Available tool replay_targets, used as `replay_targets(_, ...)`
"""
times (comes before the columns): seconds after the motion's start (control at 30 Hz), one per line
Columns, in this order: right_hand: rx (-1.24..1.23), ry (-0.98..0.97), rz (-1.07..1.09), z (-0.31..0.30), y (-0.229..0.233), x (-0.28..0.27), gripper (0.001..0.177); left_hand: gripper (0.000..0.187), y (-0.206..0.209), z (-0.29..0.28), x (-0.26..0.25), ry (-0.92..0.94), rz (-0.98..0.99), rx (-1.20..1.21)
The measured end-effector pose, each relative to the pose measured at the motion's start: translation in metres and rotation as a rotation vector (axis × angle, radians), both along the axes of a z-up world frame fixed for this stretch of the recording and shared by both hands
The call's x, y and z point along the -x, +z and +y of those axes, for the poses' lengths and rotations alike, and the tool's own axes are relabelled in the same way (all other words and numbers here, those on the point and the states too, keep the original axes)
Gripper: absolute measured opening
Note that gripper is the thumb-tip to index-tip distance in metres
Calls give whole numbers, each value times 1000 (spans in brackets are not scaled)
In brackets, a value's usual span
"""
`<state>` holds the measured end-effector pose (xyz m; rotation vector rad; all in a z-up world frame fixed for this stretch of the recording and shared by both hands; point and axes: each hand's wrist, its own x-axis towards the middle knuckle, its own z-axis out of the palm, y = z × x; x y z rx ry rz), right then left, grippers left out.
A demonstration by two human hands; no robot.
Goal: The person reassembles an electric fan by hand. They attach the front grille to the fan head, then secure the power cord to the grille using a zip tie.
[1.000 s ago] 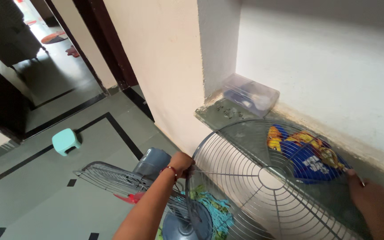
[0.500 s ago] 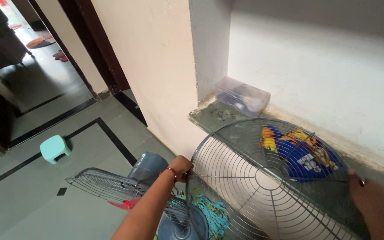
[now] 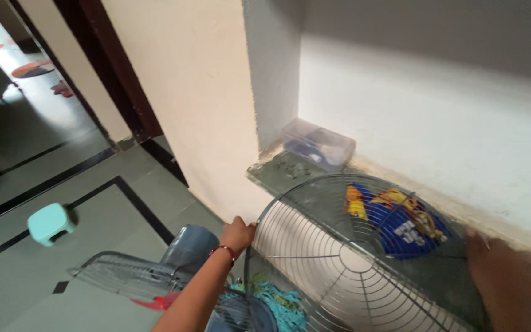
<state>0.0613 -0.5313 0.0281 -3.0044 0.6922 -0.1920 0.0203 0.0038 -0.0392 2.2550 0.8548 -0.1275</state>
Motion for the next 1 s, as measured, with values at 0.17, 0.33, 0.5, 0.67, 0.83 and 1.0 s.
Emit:
replay_targets(0.17,-436,102,-117,56,75,24,69,62,73,-47,19,-27,-99,-218)
replay_targets(0.33,-931,404,-45,135,106,32,79,66,110,-99,35,-250,-433,-313)
replay_targets(0.5,-1547,424,-114,217,102,51,73,31,126,-146,61,-665,-678,256)
replay_targets(0.67,-1925,453,-179,252,110,59,72,28,141,-159,93,-687,-584,573)
replay_targets(0.83,-2082,422,-282,251,122,76,55,28,146,-139,104,-478,-489,532)
replay_targets(1.0,-2185,284,-254,266,103,101,31,32,125,-137,116,-466,-700,408)
